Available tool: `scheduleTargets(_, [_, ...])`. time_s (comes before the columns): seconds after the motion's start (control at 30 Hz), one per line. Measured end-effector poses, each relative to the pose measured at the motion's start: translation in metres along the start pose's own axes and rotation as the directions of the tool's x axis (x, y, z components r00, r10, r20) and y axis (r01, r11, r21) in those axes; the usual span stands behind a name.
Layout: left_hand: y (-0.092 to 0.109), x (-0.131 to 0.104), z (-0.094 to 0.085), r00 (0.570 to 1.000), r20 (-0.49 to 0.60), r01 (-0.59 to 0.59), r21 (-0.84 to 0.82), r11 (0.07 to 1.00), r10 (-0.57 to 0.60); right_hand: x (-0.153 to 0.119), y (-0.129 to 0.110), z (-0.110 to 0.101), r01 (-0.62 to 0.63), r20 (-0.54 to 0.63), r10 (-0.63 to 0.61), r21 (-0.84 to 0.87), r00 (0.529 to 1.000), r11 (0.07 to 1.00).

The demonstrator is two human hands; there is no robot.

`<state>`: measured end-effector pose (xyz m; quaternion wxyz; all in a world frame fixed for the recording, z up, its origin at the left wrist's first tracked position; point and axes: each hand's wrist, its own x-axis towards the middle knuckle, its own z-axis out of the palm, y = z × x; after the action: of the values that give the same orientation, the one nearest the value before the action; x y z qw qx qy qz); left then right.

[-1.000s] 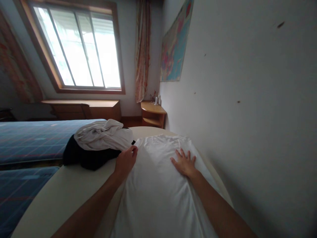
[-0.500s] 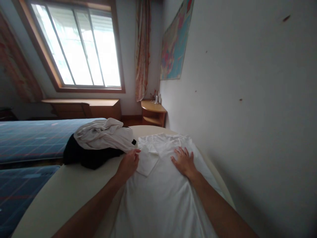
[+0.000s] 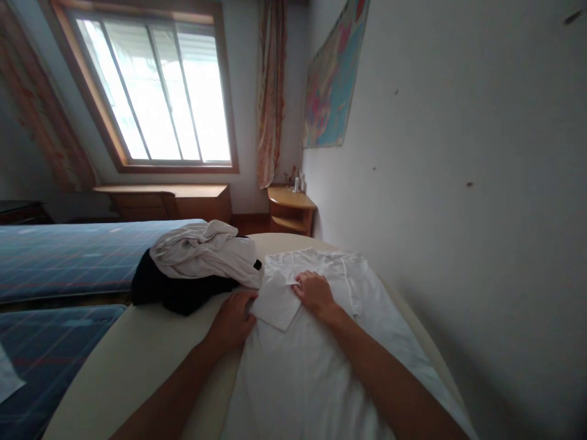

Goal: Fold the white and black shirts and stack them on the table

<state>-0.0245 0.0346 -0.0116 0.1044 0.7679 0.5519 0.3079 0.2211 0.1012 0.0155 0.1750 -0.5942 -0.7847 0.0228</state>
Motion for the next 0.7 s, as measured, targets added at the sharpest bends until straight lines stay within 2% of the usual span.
scheduleTargets(0.13, [0.002,0.0,0.001,1.0,0.005,-0.016,0.009,1.0,0.016,0.004,0.012,0.006,-0.06,-0.067,0.068,0.114,0.995,0.992])
scheduleTargets(0.27, [0.005,0.002,0.002,1.0,-0.008,0.01,-0.006,1.0,-0.01,0.007,0.024,0.004,-0.248,-0.127,0.294,0.291,0.947,0.924])
scheduleTargets(0.33, [0.006,0.002,0.003,1.0,-0.004,0.016,-0.019,1.0,-0.016,0.007,0.027,0.004,-0.303,-0.122,0.349,0.29,0.929,0.908])
scheduleTargets(0.53, [0.002,-0.002,0.008,1.0,0.011,-0.024,-0.052,0.998,0.024,0.005,0.024,0.01,-0.2,-0.128,0.219,0.148,0.967,0.969])
scheduleTargets(0.7, [0.004,-0.005,0.008,0.998,0.048,-0.037,-0.038,0.999,0.039,0.008,0.03,0.01,-0.223,-0.171,0.274,0.27,0.946,0.937])
